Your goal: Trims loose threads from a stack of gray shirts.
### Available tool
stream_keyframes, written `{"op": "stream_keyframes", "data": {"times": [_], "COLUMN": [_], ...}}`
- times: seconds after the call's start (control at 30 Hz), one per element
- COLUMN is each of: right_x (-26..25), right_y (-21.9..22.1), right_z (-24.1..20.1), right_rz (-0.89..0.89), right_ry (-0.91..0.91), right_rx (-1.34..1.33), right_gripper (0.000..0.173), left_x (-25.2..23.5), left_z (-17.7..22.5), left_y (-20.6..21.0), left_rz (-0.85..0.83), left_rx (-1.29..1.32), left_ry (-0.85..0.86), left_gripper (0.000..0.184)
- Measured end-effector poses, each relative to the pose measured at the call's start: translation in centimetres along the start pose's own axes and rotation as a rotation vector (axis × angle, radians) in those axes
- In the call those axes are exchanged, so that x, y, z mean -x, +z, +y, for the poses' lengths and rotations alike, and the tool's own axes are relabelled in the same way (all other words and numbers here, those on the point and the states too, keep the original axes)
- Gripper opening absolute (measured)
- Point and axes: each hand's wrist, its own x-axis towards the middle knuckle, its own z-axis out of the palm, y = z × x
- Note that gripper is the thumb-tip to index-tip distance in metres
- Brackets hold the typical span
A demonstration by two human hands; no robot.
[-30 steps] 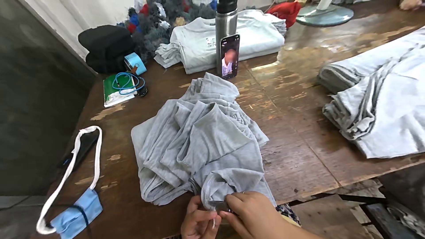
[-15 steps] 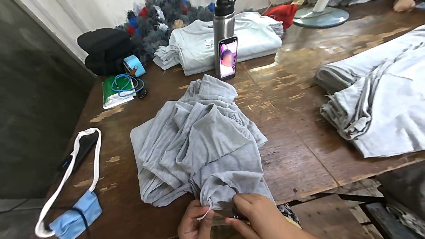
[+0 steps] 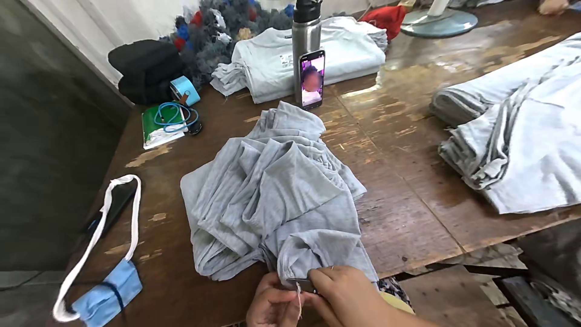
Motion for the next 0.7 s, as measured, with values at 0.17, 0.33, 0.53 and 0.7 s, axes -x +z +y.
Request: {"op": "stream_keyframes", "data": {"times": [0.17, 0.33, 0.53, 0.7], "right_x": [-1.1, -3.5, -2.4, -0.5], "right_y": [-1.0, 0.0, -0.9, -3.5], "right_z": [0.9, 3.3, 5.2, 5.4], "right_rz": [0.117, 0.221, 0.297, 0.232], "right_ry": [0.034, 0.152, 0.017, -0.129], "right_rx": [-0.081, 0.021, -0.338, -0.581], "right_gripper": [0.043, 0.051, 0.015, 0.006], "left_x": [-0.1, -0.1, 0.4, -0.3], "left_z": [0.0, 0.4, 0.5, 0.6], "left_y": [0.4, 0.3, -1.3, -3.2], "left_rz": [0.101, 0.109, 0.064, -0.054], "left_rx": [-0.032, 0.005, -0.214, -0.415], "left_ry": [-0.027, -0.009, 0.100, 0.206], "left_gripper": [0.012, 0.021, 0.025, 0.022]}}
